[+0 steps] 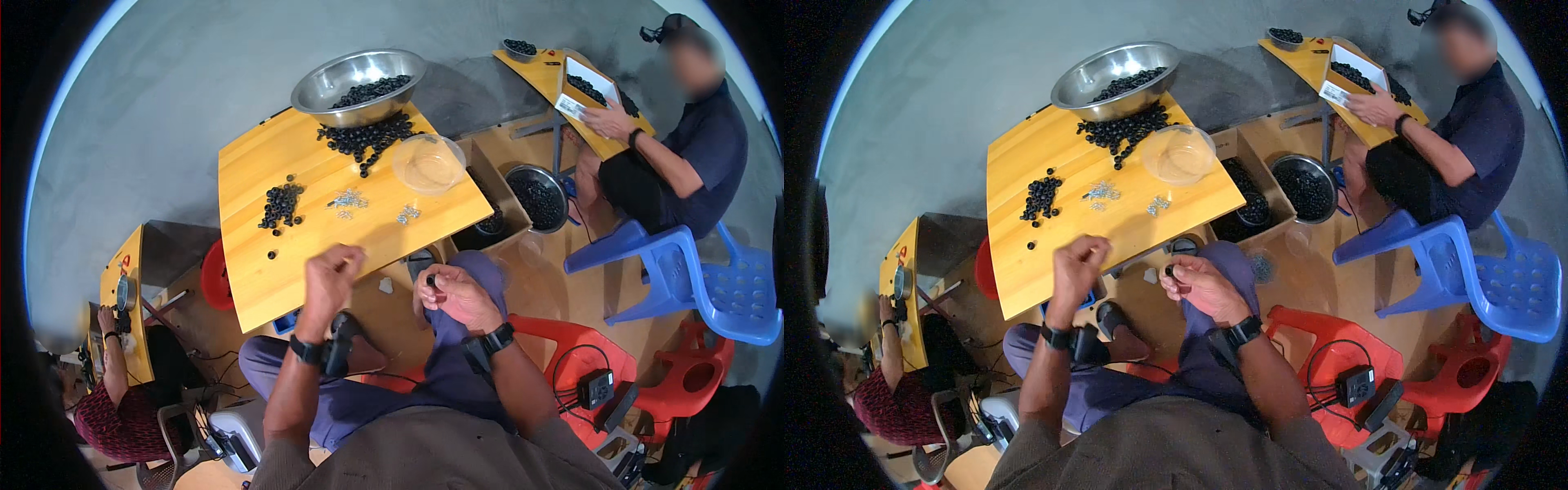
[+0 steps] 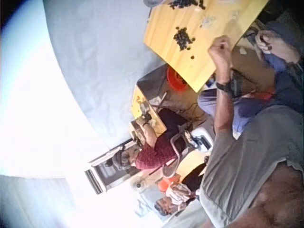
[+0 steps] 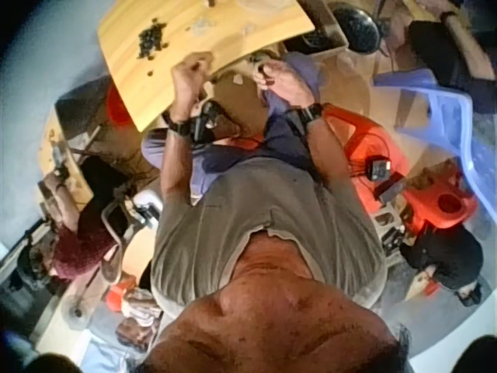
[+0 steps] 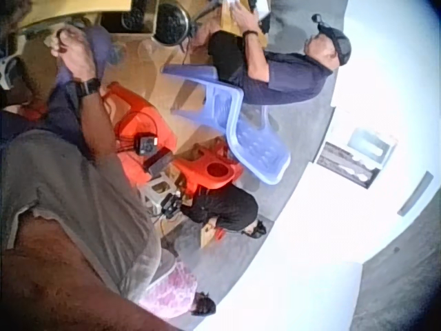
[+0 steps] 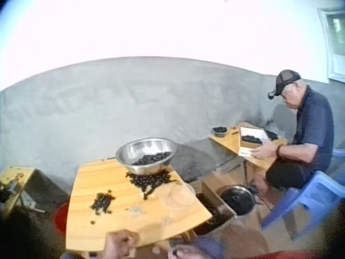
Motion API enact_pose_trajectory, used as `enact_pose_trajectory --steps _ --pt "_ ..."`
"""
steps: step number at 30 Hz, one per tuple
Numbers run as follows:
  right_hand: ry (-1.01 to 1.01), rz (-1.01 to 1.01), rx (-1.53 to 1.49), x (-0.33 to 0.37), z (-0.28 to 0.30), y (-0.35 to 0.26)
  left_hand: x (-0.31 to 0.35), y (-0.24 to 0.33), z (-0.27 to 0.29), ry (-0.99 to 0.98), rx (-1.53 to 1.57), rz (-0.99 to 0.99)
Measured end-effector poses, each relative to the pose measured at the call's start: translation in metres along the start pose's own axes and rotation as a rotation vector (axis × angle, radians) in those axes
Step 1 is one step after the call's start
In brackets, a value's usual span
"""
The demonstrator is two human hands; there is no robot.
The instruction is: The worker is sorting small black plastic components and small metal rings at a workbench.
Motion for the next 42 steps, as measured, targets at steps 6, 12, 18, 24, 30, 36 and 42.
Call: enact_pose_trajectory --steps 6,12,18,24,30,36,42 --pt "0.094 -0.003 0.002 0.002 0.012 0.002 0.051 0.117 -0.050 -0.203 0.004 -0.318" --pt "0.089 0.028 0.060 -0.004 0.024 0.005 0.055 0.124 -0.060 -0.199 -0.143 -0.422" --pt "0.164 0.057 0.098 -0.004 0.020 0.005 0.066 0.128 -0.066 -0.150 -0.386 -0.504" --pt "0.188 0.078 0.099 0.001 0.022 0.002 0.080 0.120 -0.061 0.142 -0.305 -0.573" --pt "0.227 0.101 0.120 0.000 0.037 0.005 0.088 0.131 -0.064 0.088 -0.262 -0.670" --pt "0.188 0.132 0.073 0.006 0.034 0.001 0.102 0.130 -0.062 0.109 -0.232 -0.654" --pt "0.231 0.141 0.100 0.007 0.042 0.009 0.108 0.110 -0.062 0.007 -0.195 -0.615"
Point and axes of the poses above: each hand's wrist, its own x-axis away from the middle knuckle, its own z-axis out of the back of the hand, y = z × x, the point moved 10 cm from there along -x, towards the middle knuckle, and after that the axes turned 14 degrees about y, right-handed, at the moved point
